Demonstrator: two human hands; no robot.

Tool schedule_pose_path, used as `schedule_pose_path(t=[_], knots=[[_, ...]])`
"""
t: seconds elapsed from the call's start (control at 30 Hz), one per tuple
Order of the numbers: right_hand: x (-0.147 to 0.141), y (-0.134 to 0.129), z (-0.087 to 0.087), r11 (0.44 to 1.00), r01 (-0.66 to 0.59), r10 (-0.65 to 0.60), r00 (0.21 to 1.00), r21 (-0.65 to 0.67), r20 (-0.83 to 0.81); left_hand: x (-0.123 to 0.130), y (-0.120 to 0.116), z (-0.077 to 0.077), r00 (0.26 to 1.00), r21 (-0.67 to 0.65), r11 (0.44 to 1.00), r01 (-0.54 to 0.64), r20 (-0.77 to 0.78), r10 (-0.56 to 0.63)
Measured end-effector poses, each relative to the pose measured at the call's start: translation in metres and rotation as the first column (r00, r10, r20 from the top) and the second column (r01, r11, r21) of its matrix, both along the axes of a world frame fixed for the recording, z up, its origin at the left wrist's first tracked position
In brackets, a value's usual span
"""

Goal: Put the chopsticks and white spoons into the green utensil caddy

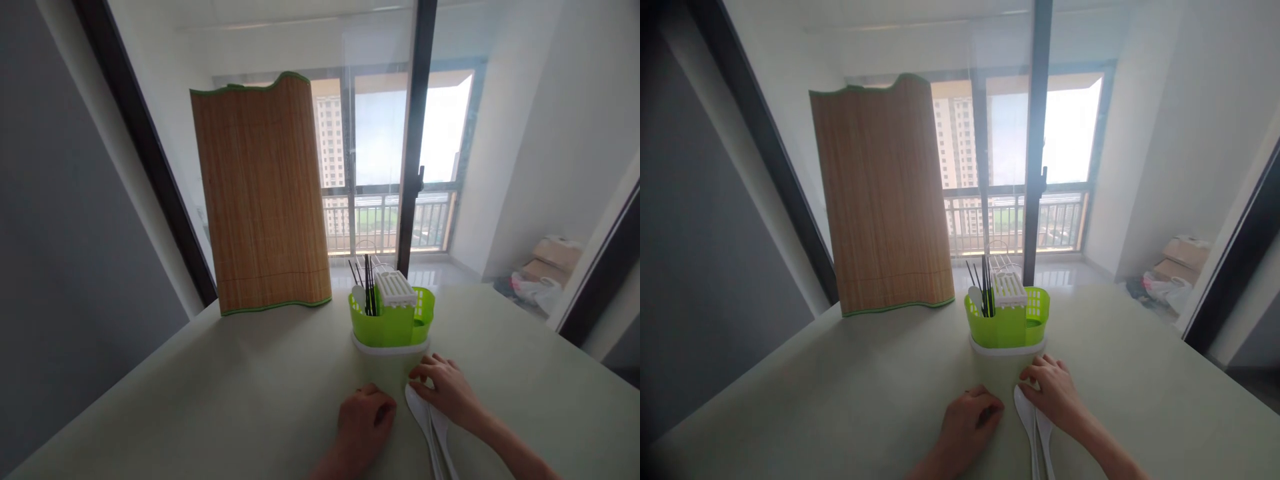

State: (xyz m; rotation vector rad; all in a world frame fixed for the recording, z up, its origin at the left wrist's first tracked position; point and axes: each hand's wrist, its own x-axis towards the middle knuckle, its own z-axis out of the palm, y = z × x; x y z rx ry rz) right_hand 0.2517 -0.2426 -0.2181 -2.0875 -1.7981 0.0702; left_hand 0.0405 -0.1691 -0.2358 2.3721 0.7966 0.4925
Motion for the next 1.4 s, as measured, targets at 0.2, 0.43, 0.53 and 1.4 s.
schedule_pose_path(t=[0.2, 0.43, 0.53, 1.4], knots=[[-0.004, 0.004, -0.003, 1.0, -0.015, 0.015, 0.999, -0.011, -0.033, 0.0, 0.0, 0.001, 1.0, -0.007, 1.0, -0.001, -0.016, 0.001], [0.005, 0.002, 0.036, 0.981, -0.127, 0.149, 0.977, 0.146, -0.152, 0.002, 0.0, 0.002, 0.999, -0.015, 1.0, -0.003, -0.034, 0.002], [0.005, 0.001, 0.09, 0.919, -0.151, 0.229, 0.956, 0.363, -0.181, 0.002, 0.001, 0.0, 0.999, -0.013, 1.0, 0.0, -0.045, -0.001], [-0.042, 0.158, 0.167, 0.981, -0.113, 0.002, 0.82, 0.157, 0.572, 0.006, 0.01, -0.014, 0.997, -0.007, 0.998, 0.059, -0.053, -0.06]])
